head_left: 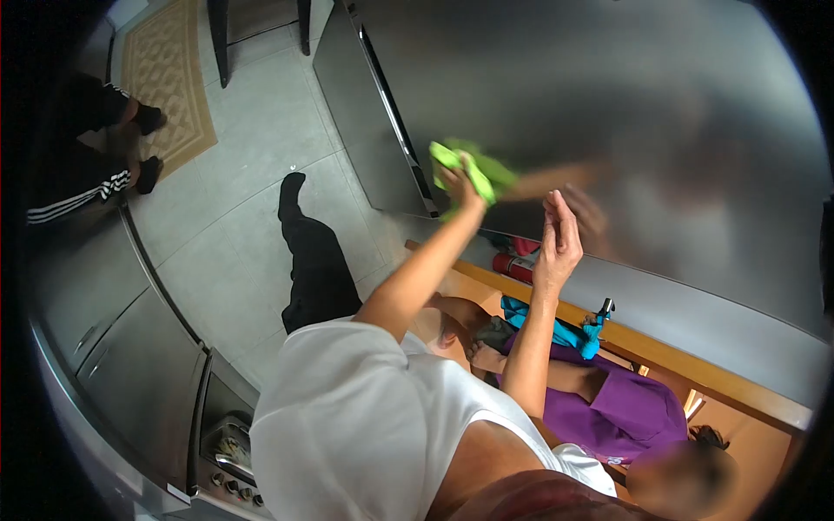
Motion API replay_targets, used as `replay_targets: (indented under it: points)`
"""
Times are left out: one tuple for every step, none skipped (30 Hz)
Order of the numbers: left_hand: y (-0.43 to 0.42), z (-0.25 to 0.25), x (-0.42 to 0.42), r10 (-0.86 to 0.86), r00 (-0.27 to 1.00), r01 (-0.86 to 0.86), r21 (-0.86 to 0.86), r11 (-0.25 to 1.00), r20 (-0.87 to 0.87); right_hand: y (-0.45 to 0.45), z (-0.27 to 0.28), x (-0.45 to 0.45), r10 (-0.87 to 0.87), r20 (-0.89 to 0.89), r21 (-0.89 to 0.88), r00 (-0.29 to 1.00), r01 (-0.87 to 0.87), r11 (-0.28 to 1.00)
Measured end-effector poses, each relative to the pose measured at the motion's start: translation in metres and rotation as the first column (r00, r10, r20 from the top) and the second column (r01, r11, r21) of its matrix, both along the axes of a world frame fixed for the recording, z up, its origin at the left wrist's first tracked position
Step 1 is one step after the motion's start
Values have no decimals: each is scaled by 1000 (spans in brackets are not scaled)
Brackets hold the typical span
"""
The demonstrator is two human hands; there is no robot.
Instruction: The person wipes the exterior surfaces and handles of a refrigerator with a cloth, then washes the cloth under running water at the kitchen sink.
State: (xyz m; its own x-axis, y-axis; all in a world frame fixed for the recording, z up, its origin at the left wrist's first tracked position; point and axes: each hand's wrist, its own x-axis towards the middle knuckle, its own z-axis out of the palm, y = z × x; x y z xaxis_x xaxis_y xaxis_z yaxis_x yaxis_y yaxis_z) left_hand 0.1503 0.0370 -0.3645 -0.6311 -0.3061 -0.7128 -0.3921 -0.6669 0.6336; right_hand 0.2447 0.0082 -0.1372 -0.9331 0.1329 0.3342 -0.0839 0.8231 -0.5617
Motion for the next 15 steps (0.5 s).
replay_targets:
  points:
    - [38, 3, 31, -29, 999, 27, -100, 995, -22, 6, -5, -1, -6, -15, -11, 1000, 6, 1000]
    - [74, 2, 66, -59, 984, 45, -86, 995, -166, 9, -6, -2, -3, -9, -12, 1000, 3, 1000]
    - [48, 72, 93, -335, 927, 289, -249, 925, -168, 12, -6, -2, 0, -2, -11, 1000, 0, 1000]
    - [37, 88, 102, -458, 865, 442, -122, 889, -205, 14, -6, -1, 0, 2, -7, 1000, 0, 1000]
    - [34, 89, 95, -450, 881, 441, -94, 893, -145, 16, -6, -1, 7, 1, -26, 1000, -7, 1000]
    - [38, 85, 85, -443, 892, 439, -67, 896, -86, 17, -5, -2, 7, -2, 22, 1000, -7, 1000]
    - [39, 75, 73, -443, 896, 438, -103, 893, -36, 18, -4, -2, 5, -6, 71, 1000, -5, 997]
    - [23, 73, 58, -460, 887, 462, -55, 885, 47, 15, -2, 0, 4, -11, 123, 1000, -3, 992]
    - [16, 57, 44, -411, 905, 414, -8, 910, 107, 13, -2, 0, -3, -6, 97, 1000, 3, 995]
    - [14, 35, 31, -361, 917, 360, 35, 932, 169, 13, -3, 0, -1, -11, 86, 1000, 2, 996]
    - [13, 12, 19, -355, 907, 355, 45, 934, 225, 16, -3, -2, 2, -14, 74, 1000, -1, 997]
    - [8, 0, 8, -348, 895, 347, 54, 936, 279, 19, -4, -5, 7, -19, 63, 1000, -6, 998]
    - [8, -5, 3, -334, 887, 329, 70, 942, 320, 22, -6, -6, 5, -26, 62, 1000, -3, 998]
    - [11, -9, 0, -312, 889, 316, 44, 948, 336, 24, -6, -7, 2, -20, 67, 1000, -1, 998]
    - [4, -8, 1, -292, 892, 304, 22, 953, 344, 18, -5, -6, -1, -20, 78, 1000, 2, 997]
